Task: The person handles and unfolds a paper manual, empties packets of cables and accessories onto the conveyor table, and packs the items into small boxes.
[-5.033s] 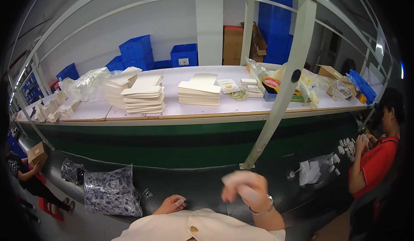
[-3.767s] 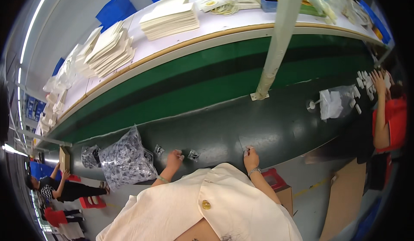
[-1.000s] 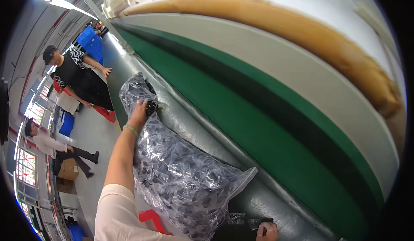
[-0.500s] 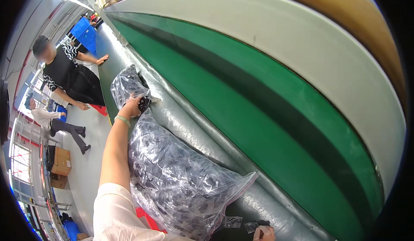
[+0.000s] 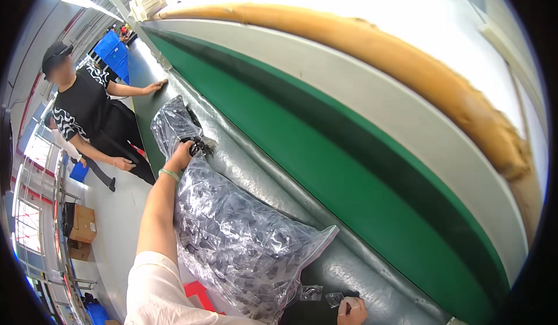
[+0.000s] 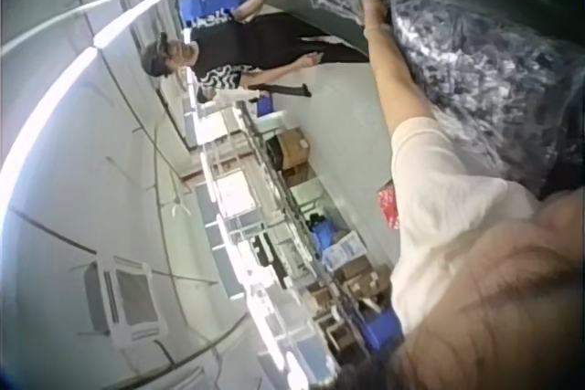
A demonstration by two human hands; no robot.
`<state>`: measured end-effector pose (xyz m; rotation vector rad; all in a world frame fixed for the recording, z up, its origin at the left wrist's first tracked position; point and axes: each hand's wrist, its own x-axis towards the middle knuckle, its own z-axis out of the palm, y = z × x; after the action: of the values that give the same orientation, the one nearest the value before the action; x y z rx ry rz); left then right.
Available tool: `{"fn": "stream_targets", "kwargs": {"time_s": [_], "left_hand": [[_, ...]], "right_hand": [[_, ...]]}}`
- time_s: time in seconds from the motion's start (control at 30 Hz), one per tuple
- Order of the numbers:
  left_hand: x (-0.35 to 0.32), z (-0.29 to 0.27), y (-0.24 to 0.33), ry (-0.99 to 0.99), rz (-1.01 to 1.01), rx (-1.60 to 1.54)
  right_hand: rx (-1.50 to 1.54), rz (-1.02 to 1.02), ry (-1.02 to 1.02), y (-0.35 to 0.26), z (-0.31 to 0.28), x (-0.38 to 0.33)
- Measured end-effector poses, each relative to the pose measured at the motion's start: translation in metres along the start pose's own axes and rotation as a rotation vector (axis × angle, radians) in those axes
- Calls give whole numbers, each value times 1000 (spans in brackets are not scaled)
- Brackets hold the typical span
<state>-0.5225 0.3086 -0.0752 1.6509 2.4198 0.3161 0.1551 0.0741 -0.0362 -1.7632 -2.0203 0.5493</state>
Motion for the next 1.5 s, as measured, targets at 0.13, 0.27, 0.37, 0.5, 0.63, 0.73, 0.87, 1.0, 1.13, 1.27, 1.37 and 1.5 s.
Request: {"fn": "stream_targets", "kwargs": {"time_s": [0.13,0.27,0.37,0.5,0.63,0.73,0.87,1.0,1.13,1.27,1.37,1.5], "left_hand": [[-22,-10,28,60,-40,-14],[-30,-46,64,61,40,-105],[-47,-91,87,116,92,-143],[-64,-124,150,248,240,-150],[-116,-152,231,269,374,-234],[-168,-130,314,184,557,-413],[-268,-46,416,-354,618,-840],[-418,37,491,-749,618,-700],[-499,133,548,-780,1000,-479],[-553,111,633,-733,1243,-316],[-572,98,660,-631,1277,-299],[-570,138,624,-560,1328,-103]], "right_hand": [[43,-45,33,14,12,-9],[33,-105,114,36,33,-19],[351,-8,207,20,24,-9],[274,-49,219,23,19,-12],[736,200,38,28,2,-39],[595,251,49,42,-55,-78],[562,457,224,97,-108,-141],[549,582,315,136,-138,-213],[512,748,405,172,-150,-277],[443,867,527,208,-132,-325],[710,969,598,219,-123,-346],[1104,995,510,244,-125,-344]]}}
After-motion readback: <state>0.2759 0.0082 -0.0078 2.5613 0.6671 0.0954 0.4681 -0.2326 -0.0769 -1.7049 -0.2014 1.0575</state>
